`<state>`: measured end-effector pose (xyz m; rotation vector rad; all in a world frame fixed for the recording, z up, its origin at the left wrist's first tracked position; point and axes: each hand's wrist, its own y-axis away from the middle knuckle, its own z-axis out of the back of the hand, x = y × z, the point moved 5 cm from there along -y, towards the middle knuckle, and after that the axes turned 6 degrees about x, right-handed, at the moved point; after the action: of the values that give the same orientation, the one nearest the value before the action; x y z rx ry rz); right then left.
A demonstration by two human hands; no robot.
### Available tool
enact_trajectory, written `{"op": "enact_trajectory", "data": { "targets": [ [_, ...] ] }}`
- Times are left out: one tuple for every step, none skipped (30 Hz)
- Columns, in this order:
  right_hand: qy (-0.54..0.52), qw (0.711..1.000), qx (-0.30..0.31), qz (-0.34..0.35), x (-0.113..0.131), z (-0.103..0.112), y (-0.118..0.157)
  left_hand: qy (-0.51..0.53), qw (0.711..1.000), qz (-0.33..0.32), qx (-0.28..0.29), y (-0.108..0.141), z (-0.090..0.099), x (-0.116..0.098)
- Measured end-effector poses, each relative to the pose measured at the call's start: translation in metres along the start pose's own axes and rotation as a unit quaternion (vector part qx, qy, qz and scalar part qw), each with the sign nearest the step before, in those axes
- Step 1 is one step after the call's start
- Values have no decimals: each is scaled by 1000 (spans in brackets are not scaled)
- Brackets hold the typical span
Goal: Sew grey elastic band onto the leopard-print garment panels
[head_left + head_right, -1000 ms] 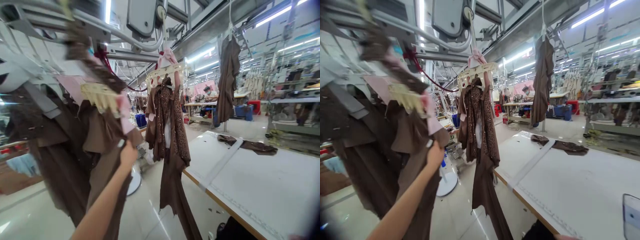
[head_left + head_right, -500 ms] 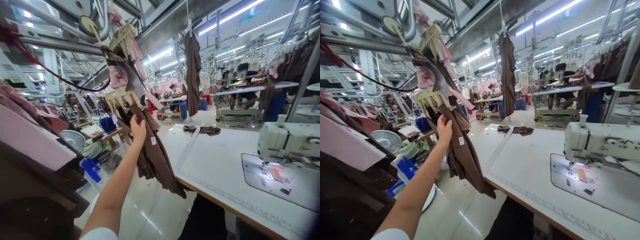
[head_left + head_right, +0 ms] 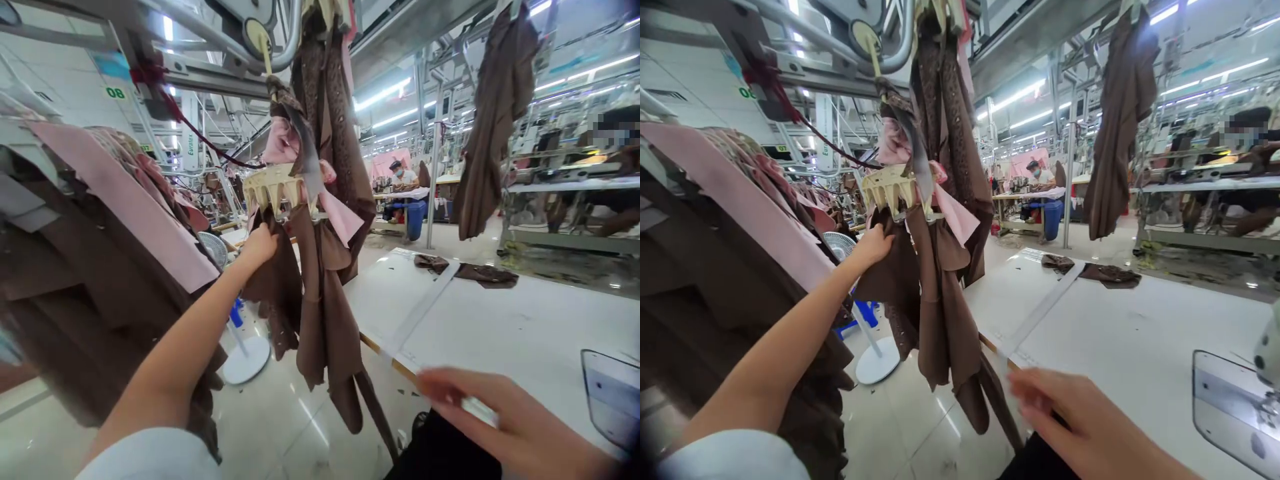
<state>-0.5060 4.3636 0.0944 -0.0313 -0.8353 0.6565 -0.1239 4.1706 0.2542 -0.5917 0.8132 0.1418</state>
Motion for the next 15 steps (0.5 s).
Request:
{"op": "enact_trajectory", "data": {
  "targets": [
    [-15,999,42,10,13,-12,-27,9,1000,-2,16,2,2,-6],
    [-26,998,54,37,30,-23,-55,22,999,-2,36,5,1,-11],
    [-31,995,55,77,48,-34,-86,39,998,-1,57,9,-2,-15],
    [-29,991,40,122,67,-45,-116,60,995,-2,78,13,-7,-19],
    [-22,987,16,156,82,-54,-145,83,992,-4,97,18,-12,-22],
    [-24,985,-26,169,91,-60,-173,107,988,-9,114,22,-18,-23],
    [-40,982,-74,170,95,-62,-198,130,983,-18,128,25,-23,-23],
    [-66,975,-118,177,96,-61,-219,152,978,-28,140,28,-26,-22],
    [-93,968,-151,179,92,-56,-237,171,973,-40,149,30,-29,-18],
    [-114,962,-179,174,85,-47,-251,186,969,-52,153,31,-30,-13],
    [-128,957,-200,168,78,-35,-262,199,966,-63,150,32,-30,-6],
    [-136,953,-217,159,71,-21,-270,207,965,-75,141,32,-30,2],
    [-139,951,-231,152,66,-6,-276,212,965,-88,124,32,-30,10],
    [-140,949,-242,148,63,8,-280,214,966,-102,104,32,-32,18],
    [-143,946,-250,149,64,21,-283,217,966,-116,82,31,-34,25]
  ]
}}
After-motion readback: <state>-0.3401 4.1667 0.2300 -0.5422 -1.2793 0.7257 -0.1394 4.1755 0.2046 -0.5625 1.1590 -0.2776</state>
